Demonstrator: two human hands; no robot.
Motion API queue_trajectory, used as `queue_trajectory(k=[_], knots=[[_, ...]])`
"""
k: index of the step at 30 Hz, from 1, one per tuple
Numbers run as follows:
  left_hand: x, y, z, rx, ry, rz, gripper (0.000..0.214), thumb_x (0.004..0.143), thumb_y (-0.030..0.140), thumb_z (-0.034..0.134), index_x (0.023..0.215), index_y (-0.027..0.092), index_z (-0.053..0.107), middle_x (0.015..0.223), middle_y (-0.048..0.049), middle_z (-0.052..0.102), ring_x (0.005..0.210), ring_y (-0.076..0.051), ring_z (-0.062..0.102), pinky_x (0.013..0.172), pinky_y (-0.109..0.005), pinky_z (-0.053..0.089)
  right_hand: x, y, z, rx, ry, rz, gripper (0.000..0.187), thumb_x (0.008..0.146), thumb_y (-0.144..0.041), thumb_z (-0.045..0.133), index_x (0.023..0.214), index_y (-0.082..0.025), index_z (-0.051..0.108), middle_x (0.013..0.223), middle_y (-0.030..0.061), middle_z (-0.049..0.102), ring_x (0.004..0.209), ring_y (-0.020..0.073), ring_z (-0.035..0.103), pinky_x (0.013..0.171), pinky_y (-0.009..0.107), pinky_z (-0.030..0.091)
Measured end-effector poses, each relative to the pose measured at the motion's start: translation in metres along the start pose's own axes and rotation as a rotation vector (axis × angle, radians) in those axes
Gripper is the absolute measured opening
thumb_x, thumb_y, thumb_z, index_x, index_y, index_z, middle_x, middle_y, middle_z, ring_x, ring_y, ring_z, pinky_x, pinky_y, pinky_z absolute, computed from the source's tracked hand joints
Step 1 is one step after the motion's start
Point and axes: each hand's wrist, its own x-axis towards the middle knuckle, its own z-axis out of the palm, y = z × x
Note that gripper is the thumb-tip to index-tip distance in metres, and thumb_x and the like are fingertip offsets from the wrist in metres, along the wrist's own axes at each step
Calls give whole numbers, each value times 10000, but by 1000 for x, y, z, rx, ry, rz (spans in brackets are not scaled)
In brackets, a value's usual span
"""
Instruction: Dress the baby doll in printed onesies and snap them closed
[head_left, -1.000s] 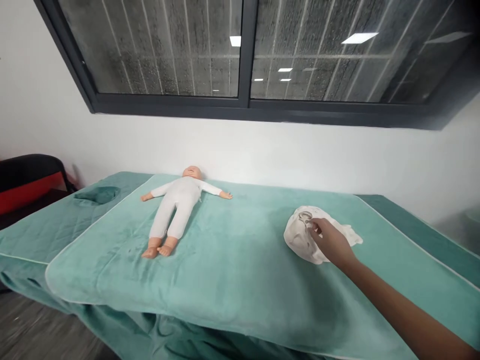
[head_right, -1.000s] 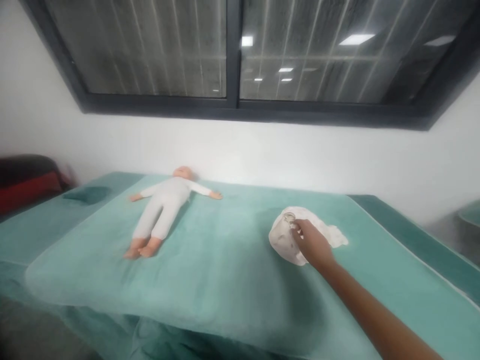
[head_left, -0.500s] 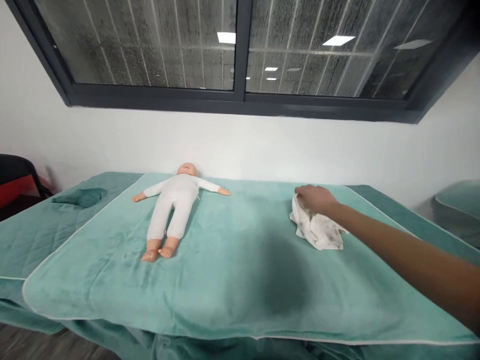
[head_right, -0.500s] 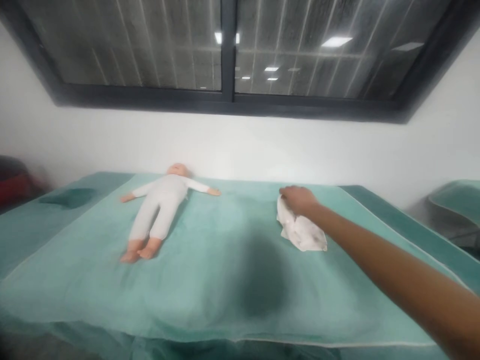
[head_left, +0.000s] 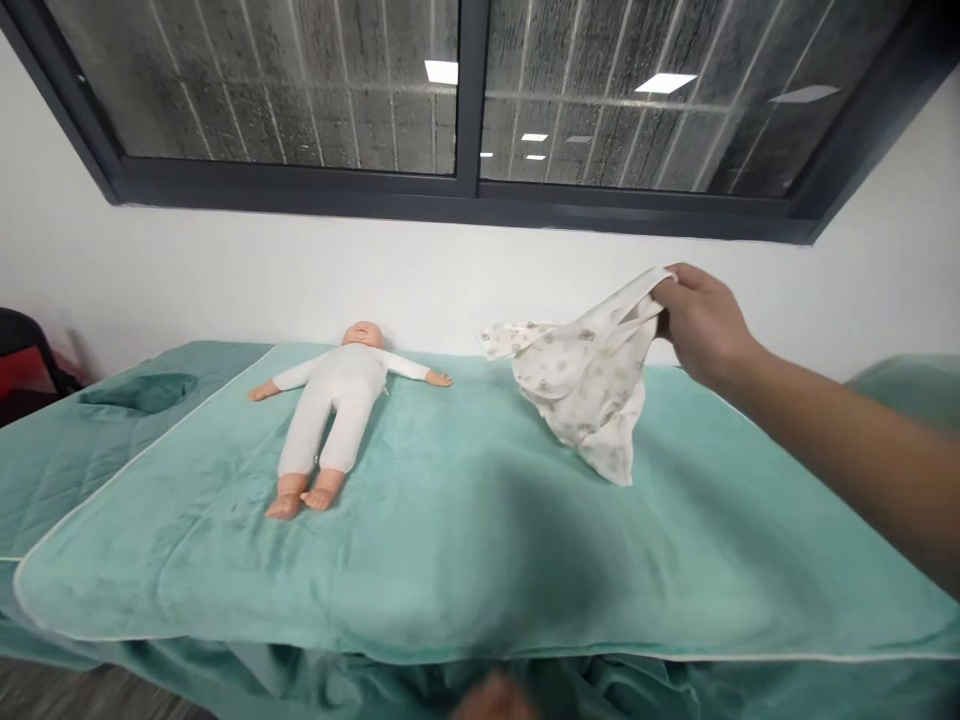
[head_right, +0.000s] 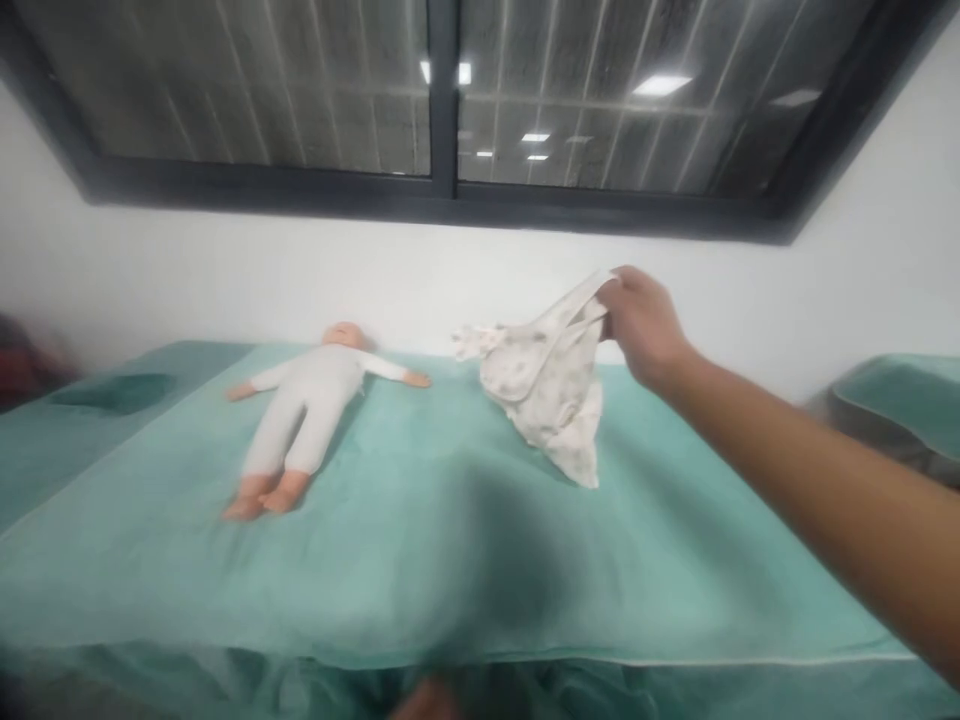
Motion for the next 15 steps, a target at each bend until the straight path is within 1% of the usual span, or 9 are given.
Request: queue_trajectory(k=[2,3,4,5,7,9,11,13,15], knots=[[-3,14,26,-35,-65,70,467,761,572,683,1202,444,595,1162,-87,649,1117,-320,606,763,-448,579,-28,-15,17,54,-3,33,106,825,-296,551,793,-200,521,722,-23,535,657,121,527,577,258,433],[2,24,38,-64,-102,127,546,763,579,676,1258,377,569,1218,-88,629,1134,-306,601,864,-442,558,-41,-22,24,83,-20,45,102,813,-288,565,770,-200,534,729,-21,531,669,126,534,576,256,444],[10,34,49,-127,-181,209,645,772,563,675,1329,283,509,1286,-124,587,1159,-308,586,936,-445,524,-52,-30,29,113,-40,51,104,811,-284,571,751,-203,545,740,-20,528,691,131,541,590,258,459],[21,45,57,-200,-226,259,765,767,540,693,1408,237,405,1363,-150,531,1201,-307,561,971,-429,498,-62,-36,33,141,-64,53,111,816,-283,572,738,-206,553,755,-20,525,720,135,546,618,261,474],[43,66,65,-321,-223,295,956,723,481,751,1485,224,234,1460,-172,430,1259,-286,525,988,-364,479,-75,-47,38,183,-119,64,146,839,-298,565,720,-214,556,776,-18,527,751,138,546,663,268,488],[57,82,62,-364,-188,345,1024,689,420,781,1499,232,183,1478,-171,408,1230,-260,549,987,-335,471,-82,-51,42,212,-180,110,178,859,-329,558,719,-219,550,788,-12,544,742,143,544,665,278,490],[60,95,49,-314,-215,409,808,733,384,731,1433,222,360,1386,-139,525,1176,-245,581,984,-328,465,-83,-47,46,216,-247,161,191,860,-362,568,735,-220,544,797,-4,565,715,147,541,654,294,491],[56,109,30,-245,-218,469,433,793,363,633,1185,178,610,1185,-101,661,1102,-244,607,947,-328,474,-78,-36,50,161,-284,171,207,864,-386,560,754,-212,545,781,-2,569,690,146,537,648,303,484],[52,124,9,-225,-110,506,272,814,338,546,951,144,680,986,-72,710,993,-235,624,882,-326,488,-69,-22,53,-5,-245,111,215,879,-381,520,761,-204,555,748,-4,562,672,143,532,639,295,463]])
